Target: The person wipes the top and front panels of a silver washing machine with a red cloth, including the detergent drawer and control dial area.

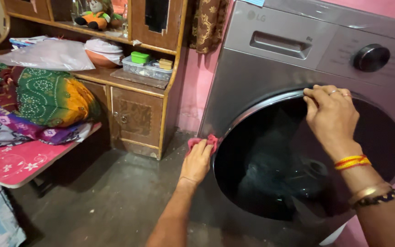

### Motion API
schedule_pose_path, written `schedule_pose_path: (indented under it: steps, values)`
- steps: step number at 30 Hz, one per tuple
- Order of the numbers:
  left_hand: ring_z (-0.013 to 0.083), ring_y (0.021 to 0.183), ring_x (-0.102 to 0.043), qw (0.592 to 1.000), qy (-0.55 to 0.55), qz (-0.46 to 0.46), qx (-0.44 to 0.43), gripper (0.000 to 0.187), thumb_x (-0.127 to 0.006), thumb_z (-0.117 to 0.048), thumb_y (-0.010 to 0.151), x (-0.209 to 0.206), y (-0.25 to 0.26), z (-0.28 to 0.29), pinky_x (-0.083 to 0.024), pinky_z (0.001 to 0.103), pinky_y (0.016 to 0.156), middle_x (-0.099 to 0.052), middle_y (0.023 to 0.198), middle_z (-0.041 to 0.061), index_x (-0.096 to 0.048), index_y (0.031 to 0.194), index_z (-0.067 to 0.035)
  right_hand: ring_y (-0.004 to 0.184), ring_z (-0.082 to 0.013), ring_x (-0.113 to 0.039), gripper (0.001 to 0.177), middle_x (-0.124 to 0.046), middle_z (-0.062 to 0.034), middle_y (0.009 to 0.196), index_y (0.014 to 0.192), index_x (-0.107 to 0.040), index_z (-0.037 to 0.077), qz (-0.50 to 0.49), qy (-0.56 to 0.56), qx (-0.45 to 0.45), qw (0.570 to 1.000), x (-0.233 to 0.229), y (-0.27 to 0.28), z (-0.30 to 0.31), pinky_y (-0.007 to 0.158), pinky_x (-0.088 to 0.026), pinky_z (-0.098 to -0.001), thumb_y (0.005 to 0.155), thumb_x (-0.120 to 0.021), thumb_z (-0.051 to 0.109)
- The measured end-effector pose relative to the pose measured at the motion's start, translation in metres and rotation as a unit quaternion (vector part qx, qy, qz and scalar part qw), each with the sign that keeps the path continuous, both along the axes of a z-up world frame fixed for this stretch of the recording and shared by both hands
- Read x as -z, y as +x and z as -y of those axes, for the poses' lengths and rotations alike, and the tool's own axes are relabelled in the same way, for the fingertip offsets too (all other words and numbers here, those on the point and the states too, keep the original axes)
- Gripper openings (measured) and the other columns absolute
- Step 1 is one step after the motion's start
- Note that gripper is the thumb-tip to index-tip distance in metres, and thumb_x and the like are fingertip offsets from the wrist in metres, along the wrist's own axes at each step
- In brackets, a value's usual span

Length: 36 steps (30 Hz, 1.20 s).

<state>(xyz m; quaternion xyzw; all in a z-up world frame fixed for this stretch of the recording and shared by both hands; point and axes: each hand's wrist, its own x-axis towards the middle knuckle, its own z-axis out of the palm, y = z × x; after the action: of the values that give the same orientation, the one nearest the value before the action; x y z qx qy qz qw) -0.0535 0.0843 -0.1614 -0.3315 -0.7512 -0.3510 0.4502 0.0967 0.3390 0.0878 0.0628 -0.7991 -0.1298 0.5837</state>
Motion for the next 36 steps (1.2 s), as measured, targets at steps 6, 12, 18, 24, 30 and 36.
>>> schedule_pose_path:
  steps: [6, 12, 18, 24, 30, 36]
  values:
    - [0.0313, 0.109, -0.066, 0.993, 0.086, -0.063, 0.055, 0.036, -0.066, -0.006, 0.086, -0.113, 0.016, 0.009, -0.057, 0.043, 0.087, -0.067, 0.127, 0.007, -0.065, 0.121, -0.013, 0.109, -0.0261, -0.066, 0.005, -0.073, -0.0014, 0.113, 0.105, -0.078, 0.015, 0.002, -0.003, 0.007, 1.000, -0.001, -0.002, -0.003, 0.098, -0.055, -0.0399, 0.102, -0.078, 0.019]
    - [0.0323, 0.107, -0.064, 0.987, 0.027, -0.140, 0.073, 0.037, -0.064, -0.001, 0.086, -0.184, -0.007, -0.011, -0.055, 0.043, 0.089, -0.064, 0.119, 0.010, -0.063, 0.122, -0.008, 0.110, -0.0249, -0.066, 0.004, -0.073, -0.0008, 0.117, 0.108, -0.078, 0.016, 0.002, -0.004, 0.012, 1.000, 0.007, -0.005, -0.008, 0.099, -0.054, -0.0370, 0.104, -0.076, 0.016]
    - [0.0322, 0.093, -0.062, 0.997, 0.025, -0.062, 0.050, 0.033, -0.065, -0.002, 0.087, -0.050, -0.012, -0.003, -0.053, 0.045, 0.082, -0.065, 0.121, 0.014, -0.064, 0.119, -0.006, 0.110, -0.0259, -0.064, 0.007, -0.073, -0.0017, 0.119, 0.111, -0.077, 0.015, -0.001, 0.003, 0.010, 1.000, 0.009, -0.003, -0.012, 0.101, -0.053, -0.0358, 0.105, -0.075, 0.013]
    - [0.0353, 0.106, -0.061, 0.999, 0.026, 0.030, 0.022, 0.036, -0.069, -0.003, 0.084, 0.073, 0.007, 0.000, -0.054, 0.046, 0.091, -0.065, 0.122, 0.015, -0.063, 0.119, -0.006, 0.111, -0.0249, -0.066, 0.009, -0.073, -0.0045, 0.116, 0.108, -0.077, 0.012, -0.003, 0.002, 0.000, 1.000, 0.009, -0.003, -0.004, 0.103, -0.051, -0.0364, 0.100, -0.077, 0.008]
    - [0.0370, 0.102, -0.065, 0.928, -0.145, 0.344, 0.002, 0.027, -0.078, -0.020, 0.084, 0.101, 0.042, 0.017, -0.053, 0.050, 0.090, -0.073, 0.104, 0.013, -0.073, 0.109, -0.013, 0.116, -0.0275, -0.066, 0.011, -0.073, -0.0075, 0.119, 0.111, -0.078, 0.011, 0.001, -0.008, -0.018, 1.000, 0.000, -0.001, 0.004, 0.108, -0.050, -0.0391, 0.100, -0.077, 0.010]
    - [0.0272, 0.099, -0.079, 0.853, 0.157, 0.484, 0.119, 0.034, -0.075, -0.024, 0.088, 0.068, 0.094, 0.025, -0.058, 0.034, 0.087, -0.078, 0.104, 0.017, -0.073, 0.119, -0.011, 0.123, -0.0328, -0.067, 0.027, -0.073, -0.0119, 0.119, 0.116, -0.074, 0.009, 0.079, -0.030, -0.085, 0.993, 0.036, 0.041, 0.058, 0.107, -0.052, -0.0451, 0.089, -0.075, 0.010]
